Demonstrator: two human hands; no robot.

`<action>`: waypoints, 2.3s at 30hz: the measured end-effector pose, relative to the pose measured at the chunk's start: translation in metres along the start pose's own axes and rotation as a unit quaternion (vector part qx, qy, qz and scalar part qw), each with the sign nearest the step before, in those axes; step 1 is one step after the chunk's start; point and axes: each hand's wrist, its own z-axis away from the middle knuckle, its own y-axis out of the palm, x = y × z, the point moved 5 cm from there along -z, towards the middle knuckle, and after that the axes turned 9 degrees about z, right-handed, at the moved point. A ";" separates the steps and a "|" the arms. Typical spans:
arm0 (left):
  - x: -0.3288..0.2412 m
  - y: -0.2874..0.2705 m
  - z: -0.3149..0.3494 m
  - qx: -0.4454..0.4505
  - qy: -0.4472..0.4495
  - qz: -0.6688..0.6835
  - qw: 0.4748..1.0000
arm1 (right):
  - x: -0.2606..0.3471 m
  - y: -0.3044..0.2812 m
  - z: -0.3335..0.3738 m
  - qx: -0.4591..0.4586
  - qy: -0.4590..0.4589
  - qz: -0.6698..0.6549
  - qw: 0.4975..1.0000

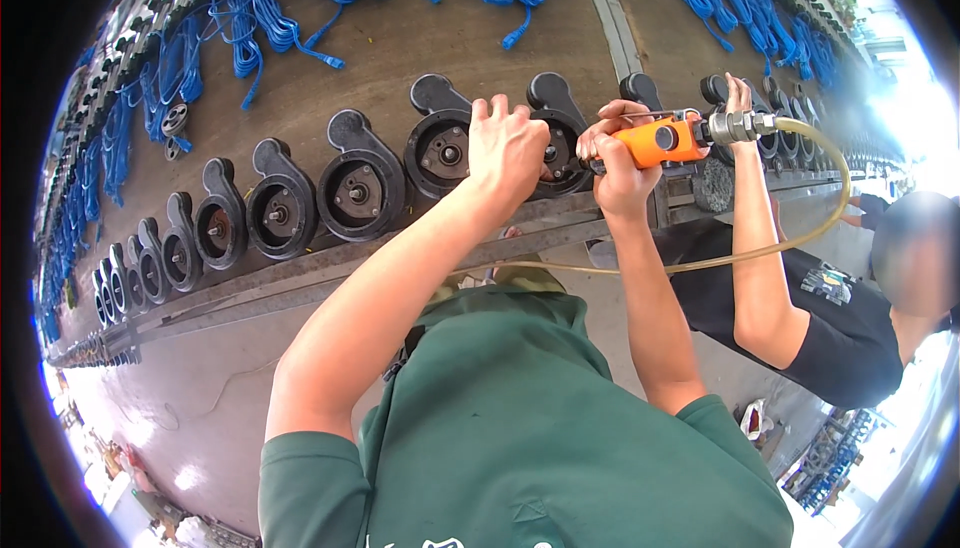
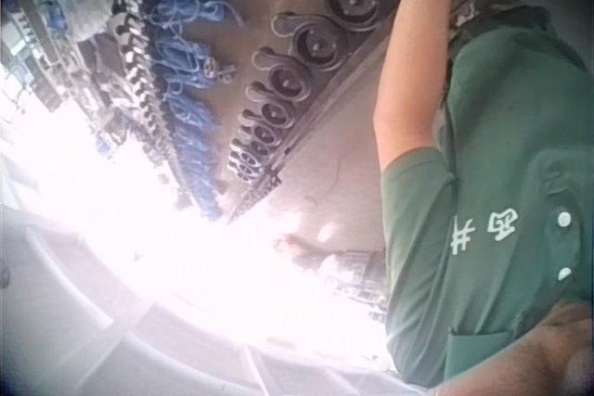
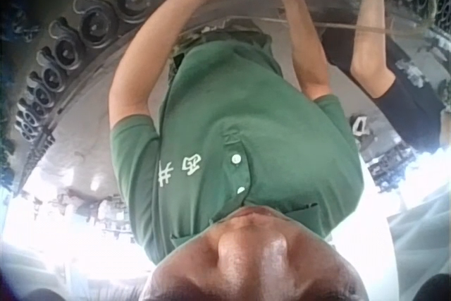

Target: The person uses a pneumatic screwdriver to secure screws into circular black components lined up on a workbench.

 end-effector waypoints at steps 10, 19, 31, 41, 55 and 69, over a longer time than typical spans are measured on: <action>0.011 0.002 0.000 -0.017 0.028 0.025 0.999 | -0.006 -0.001 0.005 0.021 -0.004 0.014 1.000; 0.023 -0.012 0.027 -0.091 0.131 0.121 0.980 | -0.014 0.002 0.016 0.083 0.010 0.006 0.996; 0.037 -0.009 0.038 -0.103 0.125 0.079 0.984 | -0.012 0.006 0.015 0.082 -0.009 0.069 0.994; 0.040 -0.011 0.038 -0.097 0.122 0.095 0.983 | -0.012 0.044 -0.010 0.047 -0.033 -0.017 0.998; 0.040 -0.011 0.040 -0.118 0.120 0.101 0.981 | -0.031 0.048 -0.006 0.113 -0.015 0.031 0.993; 0.010 0.105 0.079 -0.070 -0.370 0.627 0.682 | -0.029 0.057 -0.008 0.126 0.008 -0.023 0.992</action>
